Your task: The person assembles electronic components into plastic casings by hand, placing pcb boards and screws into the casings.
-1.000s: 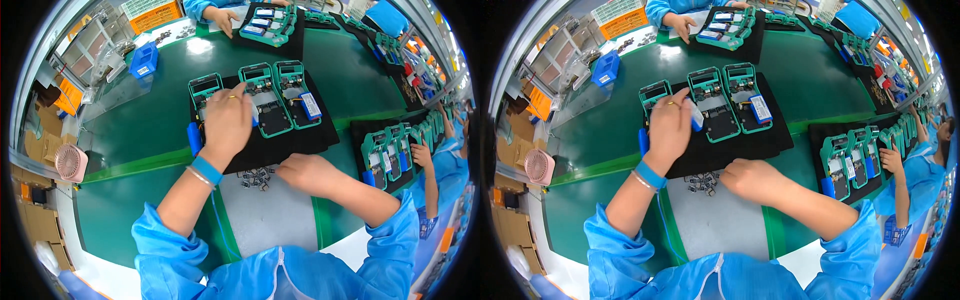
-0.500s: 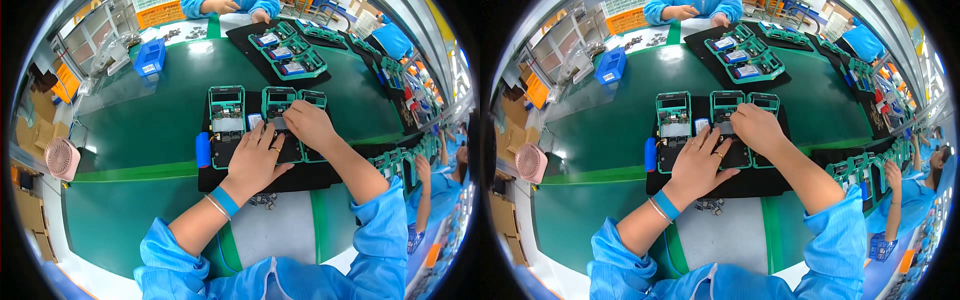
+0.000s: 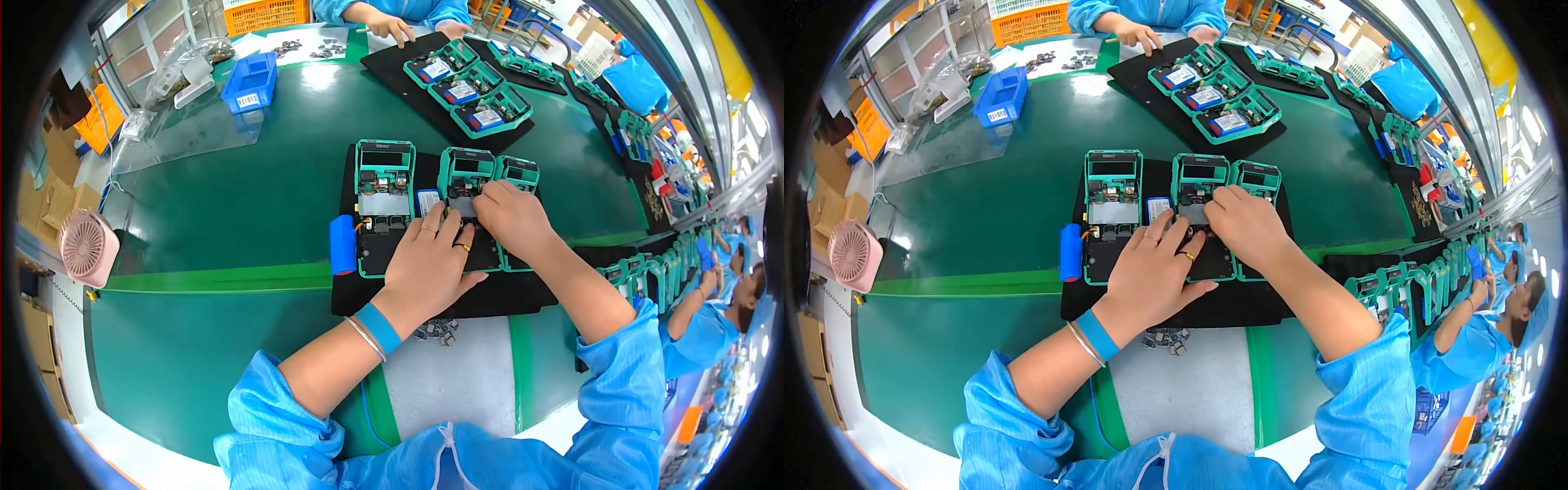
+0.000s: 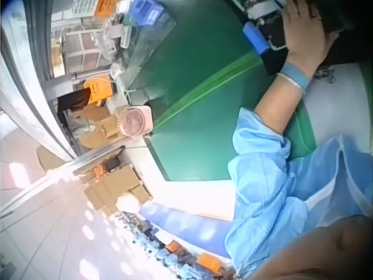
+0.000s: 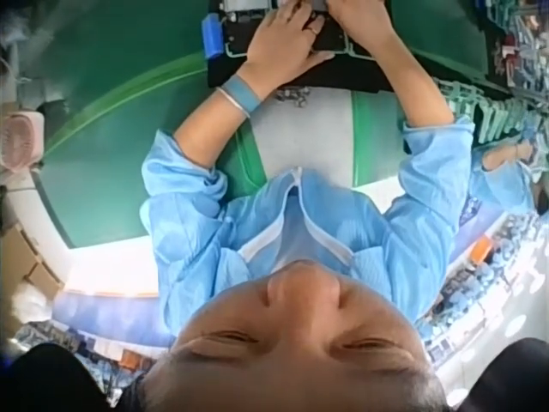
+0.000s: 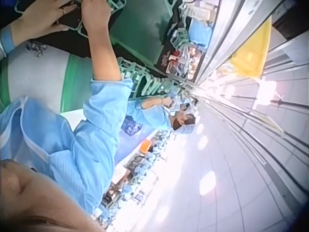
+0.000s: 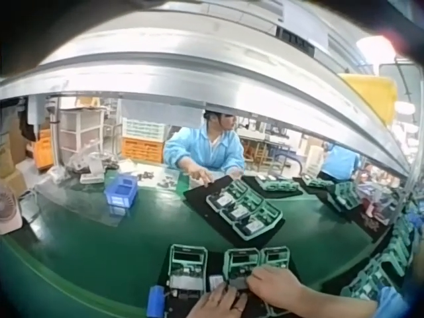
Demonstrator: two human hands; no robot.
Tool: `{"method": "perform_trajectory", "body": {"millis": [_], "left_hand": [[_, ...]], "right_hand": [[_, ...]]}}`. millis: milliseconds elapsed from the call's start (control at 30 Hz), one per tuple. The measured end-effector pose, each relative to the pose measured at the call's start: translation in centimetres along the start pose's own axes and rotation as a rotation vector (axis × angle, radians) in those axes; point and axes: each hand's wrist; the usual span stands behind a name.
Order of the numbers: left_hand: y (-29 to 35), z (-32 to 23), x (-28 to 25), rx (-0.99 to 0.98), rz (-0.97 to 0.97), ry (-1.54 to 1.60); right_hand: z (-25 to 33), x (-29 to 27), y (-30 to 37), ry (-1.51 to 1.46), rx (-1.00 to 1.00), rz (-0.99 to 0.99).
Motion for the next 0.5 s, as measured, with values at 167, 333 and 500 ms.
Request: {"method": "perform_trajectory", "body": {"millis": [167, 333, 500], "left_hand": [[0.3, 0.2, -0.2, -0.008, 0.005, 0.016], [-0.5, 0.2, -0.8, 0.015, 0.043, -0.001], [-1.2, 1.2, -2.7, 0.097, 0.102, 0.020]], "right_hand": [[0.4, -0.5, -0.7, 0.040, -0.029, 0.059], [-0.1, -0.4, -1.3, 0.044, 0.035, 0.057], [-0.2, -0.9, -2.8, 0.144, 0.067, 0.168]]}}
Point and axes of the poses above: each hand's wrist, its own y-axis away from the middle knuckle, its own x-axis out of the palm, z = x × y, and after that the axes turned 7 degrees about y, right-handed
